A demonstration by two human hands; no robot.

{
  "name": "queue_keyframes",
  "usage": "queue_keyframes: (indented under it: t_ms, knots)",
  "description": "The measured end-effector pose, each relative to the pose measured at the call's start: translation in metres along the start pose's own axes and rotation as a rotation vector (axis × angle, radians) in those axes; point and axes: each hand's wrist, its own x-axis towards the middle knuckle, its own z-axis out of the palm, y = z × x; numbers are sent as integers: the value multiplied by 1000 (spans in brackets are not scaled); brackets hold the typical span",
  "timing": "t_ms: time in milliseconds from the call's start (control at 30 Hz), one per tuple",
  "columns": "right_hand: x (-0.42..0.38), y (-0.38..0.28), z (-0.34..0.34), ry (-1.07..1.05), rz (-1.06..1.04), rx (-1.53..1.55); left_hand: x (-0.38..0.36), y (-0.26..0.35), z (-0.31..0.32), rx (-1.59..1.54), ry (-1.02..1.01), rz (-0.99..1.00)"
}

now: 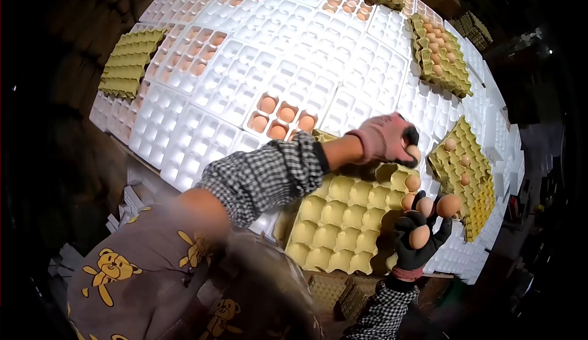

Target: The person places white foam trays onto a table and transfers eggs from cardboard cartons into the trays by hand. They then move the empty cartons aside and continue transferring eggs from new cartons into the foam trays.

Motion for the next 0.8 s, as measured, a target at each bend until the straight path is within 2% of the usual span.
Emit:
queue_keyframes:
  t_ms: [33,67,100,133,167,200,233,300,333,367,400,433,467,500,567,633,667,700,733,800]
  knots:
    - [16,8,0,-7,-6,-92,-14,-13,-33,-192,156,-24]
    - [31,15,0,-14,-13,-185,-34,-31,-64,-39,344,-8]
    - [50,23,11,-59,-87,-574,-55,-55,-84,83,460,-91]
    - [69,31,22,-75,-181,-959,-71,-88,-100,363,401,-221]
    - [96,51,47,-104,-182,-1231,-89,-108,-106,537,363,-389]
    - [123,71,72,-138,-195,-1500,-102,-135,-109,633,289,-432]
    - [151,89,77,-131,-95,-1432,-110,-137,-114,714,178,-549]
    - [202,117,69,-345,-360,-2070,-119,-162,-119,724,183,-566]
    - [220,134,72,-303,-243,-2335,-115,-165,-125,759,64,-606]
    - [235,149,74,-263,-102,-2598,-111,-167,-131,746,65,-611]
    - [250,159,74,-267,88,-2754,-105,-170,-138,703,150,-513]
    - [263,167,77,-203,291,-2784,-98,-174,-145,663,235,-411]
    - [271,171,72,-191,178,-2687,-91,-180,-149,503,341,-292]
    - [280,174,63,-179,73,-2589,-83,-193,-148,536,381,-251]
    - [303,180,42,-344,-97,-2149,-80,-199,-148,763,268,-285]
    - [317,198,38,-428,-59,-2154,-86,-224,-140,736,281,-253]
    - [323,203,31,-368,-112,-2050,-92,-238,-137,719,295,-226]
    - [329,208,27,-310,-165,-1944,-97,-239,-138,695,332,-119]
    - [336,211,21,-153,-268,-1961,-97,-239,-137,626,403,-128]
    - [335,206,16,-139,-167,-2425,-97,-232,-138,584,550,-94]
